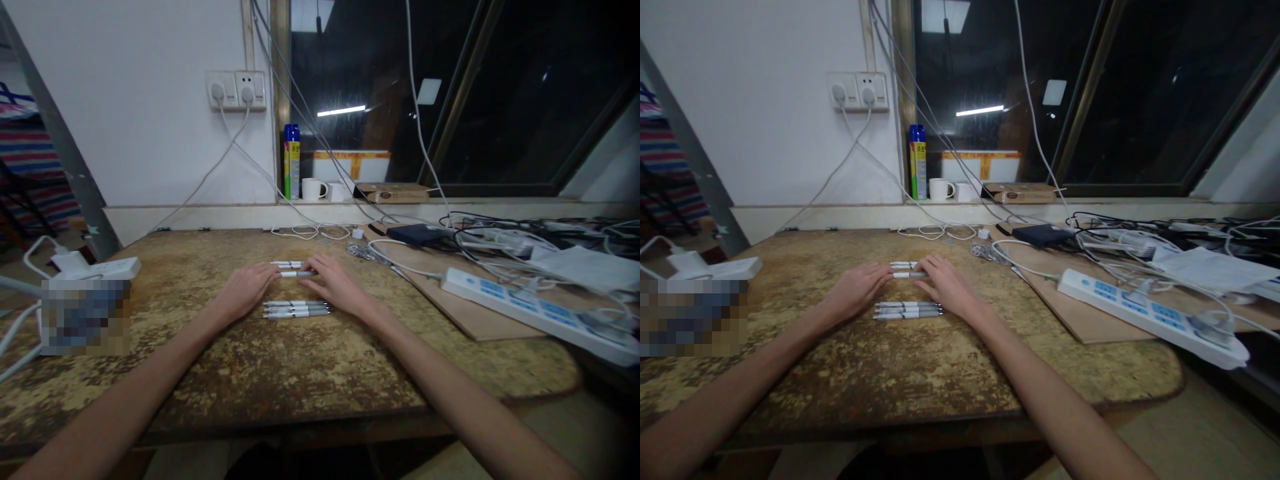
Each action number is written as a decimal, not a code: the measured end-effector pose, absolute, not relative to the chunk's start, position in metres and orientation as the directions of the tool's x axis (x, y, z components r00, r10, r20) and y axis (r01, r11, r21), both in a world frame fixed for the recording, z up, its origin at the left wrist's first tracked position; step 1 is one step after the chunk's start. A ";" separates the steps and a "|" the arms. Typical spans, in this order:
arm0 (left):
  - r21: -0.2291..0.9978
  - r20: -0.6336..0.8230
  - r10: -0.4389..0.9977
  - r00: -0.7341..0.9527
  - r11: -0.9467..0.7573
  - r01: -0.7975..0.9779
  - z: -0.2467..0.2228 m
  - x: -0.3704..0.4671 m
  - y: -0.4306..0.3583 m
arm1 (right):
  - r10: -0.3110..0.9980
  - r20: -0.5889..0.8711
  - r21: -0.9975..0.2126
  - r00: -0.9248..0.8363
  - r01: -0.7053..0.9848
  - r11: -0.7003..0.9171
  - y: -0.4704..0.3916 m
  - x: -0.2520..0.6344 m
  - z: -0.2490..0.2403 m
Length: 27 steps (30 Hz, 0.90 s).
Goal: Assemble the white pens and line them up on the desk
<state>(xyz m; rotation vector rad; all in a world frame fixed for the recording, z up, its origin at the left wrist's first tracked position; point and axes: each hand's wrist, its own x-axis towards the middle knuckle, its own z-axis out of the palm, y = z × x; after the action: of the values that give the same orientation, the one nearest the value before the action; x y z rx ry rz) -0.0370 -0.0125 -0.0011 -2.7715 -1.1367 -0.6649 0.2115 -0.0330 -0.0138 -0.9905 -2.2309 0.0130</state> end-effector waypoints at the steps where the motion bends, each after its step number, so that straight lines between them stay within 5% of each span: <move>1: 0.085 0.422 0.645 0.638 -0.728 0.680 -0.001 -0.038 -0.012 | 0.657 0.587 -0.267 -0.474 0.653 0.709 -0.033 0.211 -0.014; 20: -0.089 0.425 0.569 0.704 -0.748 0.658 0.005 -0.038 -0.012 | 0.634 0.533 -0.227 -0.560 0.627 0.745 -0.029 0.214 -0.014; 27: -0.063 0.437 0.567 0.698 -0.755 0.653 0.005 -0.037 -0.012 | 0.656 0.552 -0.261 -0.514 0.640 0.722 -0.033 0.215 -0.009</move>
<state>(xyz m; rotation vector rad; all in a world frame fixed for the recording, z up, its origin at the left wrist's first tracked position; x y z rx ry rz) -0.0373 -0.0115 0.0052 -2.6935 -0.9817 -0.5882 0.2153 -0.0327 -0.0088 -0.9777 -2.2841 0.0313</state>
